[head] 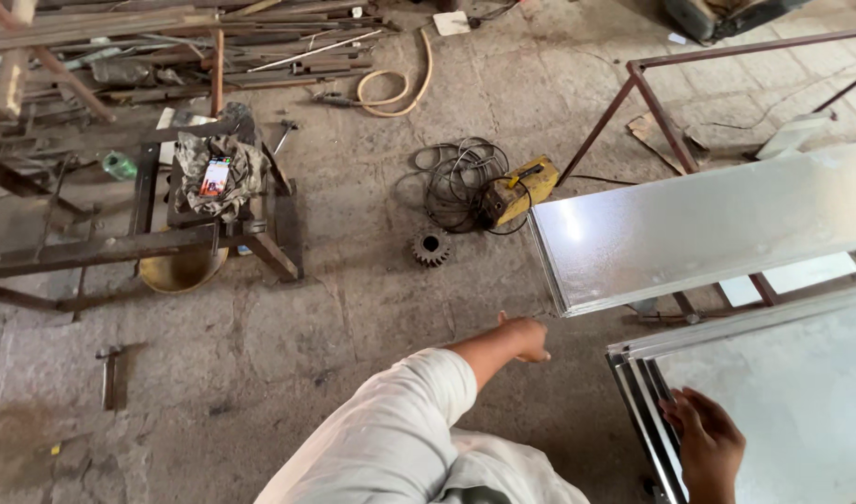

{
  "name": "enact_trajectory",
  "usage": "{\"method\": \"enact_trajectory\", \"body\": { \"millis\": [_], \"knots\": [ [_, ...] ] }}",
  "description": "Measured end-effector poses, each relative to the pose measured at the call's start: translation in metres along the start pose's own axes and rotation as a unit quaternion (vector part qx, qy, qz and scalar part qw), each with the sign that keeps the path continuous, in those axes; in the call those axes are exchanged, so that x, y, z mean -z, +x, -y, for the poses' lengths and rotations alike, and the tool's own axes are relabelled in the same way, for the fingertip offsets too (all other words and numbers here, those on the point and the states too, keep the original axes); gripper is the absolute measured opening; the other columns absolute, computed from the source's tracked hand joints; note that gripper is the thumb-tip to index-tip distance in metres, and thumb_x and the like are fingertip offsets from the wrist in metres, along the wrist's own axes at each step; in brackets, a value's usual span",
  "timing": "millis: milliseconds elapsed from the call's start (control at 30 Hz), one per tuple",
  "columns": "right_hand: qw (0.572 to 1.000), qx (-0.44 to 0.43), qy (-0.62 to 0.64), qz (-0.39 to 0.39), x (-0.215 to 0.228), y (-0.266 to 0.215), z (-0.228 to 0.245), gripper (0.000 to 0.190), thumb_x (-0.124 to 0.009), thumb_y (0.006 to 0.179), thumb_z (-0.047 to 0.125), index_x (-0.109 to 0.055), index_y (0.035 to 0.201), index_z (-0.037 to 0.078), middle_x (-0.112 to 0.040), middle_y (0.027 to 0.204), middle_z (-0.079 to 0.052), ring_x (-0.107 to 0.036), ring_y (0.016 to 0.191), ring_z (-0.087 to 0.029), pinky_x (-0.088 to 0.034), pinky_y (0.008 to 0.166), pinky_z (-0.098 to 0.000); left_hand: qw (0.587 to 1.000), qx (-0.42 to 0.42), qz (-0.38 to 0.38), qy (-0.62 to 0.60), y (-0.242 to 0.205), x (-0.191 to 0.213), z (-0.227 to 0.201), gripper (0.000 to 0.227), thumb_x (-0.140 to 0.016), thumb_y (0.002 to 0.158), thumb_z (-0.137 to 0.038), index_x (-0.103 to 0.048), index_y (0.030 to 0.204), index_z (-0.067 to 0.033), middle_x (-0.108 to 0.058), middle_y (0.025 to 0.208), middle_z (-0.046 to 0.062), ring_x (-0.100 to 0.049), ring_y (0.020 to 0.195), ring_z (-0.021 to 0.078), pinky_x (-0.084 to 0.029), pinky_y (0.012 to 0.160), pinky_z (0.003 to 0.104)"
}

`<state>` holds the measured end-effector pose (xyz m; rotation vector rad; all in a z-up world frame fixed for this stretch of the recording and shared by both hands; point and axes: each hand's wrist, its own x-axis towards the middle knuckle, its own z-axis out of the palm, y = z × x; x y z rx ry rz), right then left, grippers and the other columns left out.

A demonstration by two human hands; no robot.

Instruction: The person feeds rectangular metal sheets into a blue industrial press brake machine one by one. They align the sheets, operate the machine to bend the edges, and then remove the finished pieces to stack them on a nearby table. The process is repeated for multiple sheets throughout the clip.

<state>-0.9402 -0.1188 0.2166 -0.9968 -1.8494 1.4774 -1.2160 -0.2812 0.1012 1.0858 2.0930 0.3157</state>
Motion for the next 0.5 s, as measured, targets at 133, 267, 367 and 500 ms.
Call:
{"method": "enact_trajectory", "body": {
  "millis": [133, 267, 367, 500],
  "knots": [
    [0.994, -0.036, -0.004, -0.104, 0.022, -0.039, -0.022, 0.029, -0.065, 0.105, 0.002, -0.062, 0.127, -0.017, -0.07, 0.112, -0.026, -0.072, 0.1, -0.035, -0.06, 0.087, -0.0392, 0.996, -0.056, 0.028, 0.057, -0.008, 0.005, -0.025, 0.062, -0.069, 0.092, -0.048, -0.063, 0.138, -0.0068, -0.058, 0.147, 0.017, -0.051, 0.138, 0.0416, -0.025, 0.113, 0.08],
    [0.975, -0.091, -0.031, -0.198, 0.038, -0.055, -0.03, 0.029, -0.065, 0.103, 0.004, -0.063, 0.126, -0.013, -0.071, 0.111, -0.022, -0.072, 0.098, -0.032, -0.06, 0.085, -0.039, 0.988, -0.106, 0.048, 0.103, -0.036, 0.003, -0.041, 0.058, -0.068, 0.092, -0.048, -0.067, 0.134, -0.0077, -0.061, 0.143, 0.016, -0.053, 0.137, 0.0411, -0.024, 0.112, 0.081],
    [0.974, -0.101, 0.025, -0.2, 0.048, -0.072, -0.039, 0.029, -0.066, 0.101, 0.005, -0.064, 0.126, -0.01, -0.071, 0.11, -0.02, -0.072, 0.095, -0.031, -0.06, 0.083, -0.0389, 0.984, -0.126, 0.068, 0.103, -0.042, -0.001, -0.044, 0.056, -0.067, 0.092, -0.049, -0.069, 0.131, -0.0101, -0.062, 0.143, 0.014, -0.053, 0.137, 0.0403, -0.023, 0.111, 0.084],
    [0.966, -0.107, 0.101, -0.213, 0.07, -0.159, -0.066, 0.029, -0.066, 0.1, 0.007, -0.066, 0.125, -0.006, -0.072, 0.109, -0.016, -0.072, 0.093, -0.028, -0.06, 0.081, -0.0388, 0.969, -0.166, 0.083, 0.162, -0.042, -0.027, -0.047, 0.059, -0.067, 0.093, -0.054, -0.069, 0.128, -0.0066, -0.063, 0.137, 0.017, -0.058, 0.13, 0.0403, -0.042, 0.107, 0.066]
  ]
}}
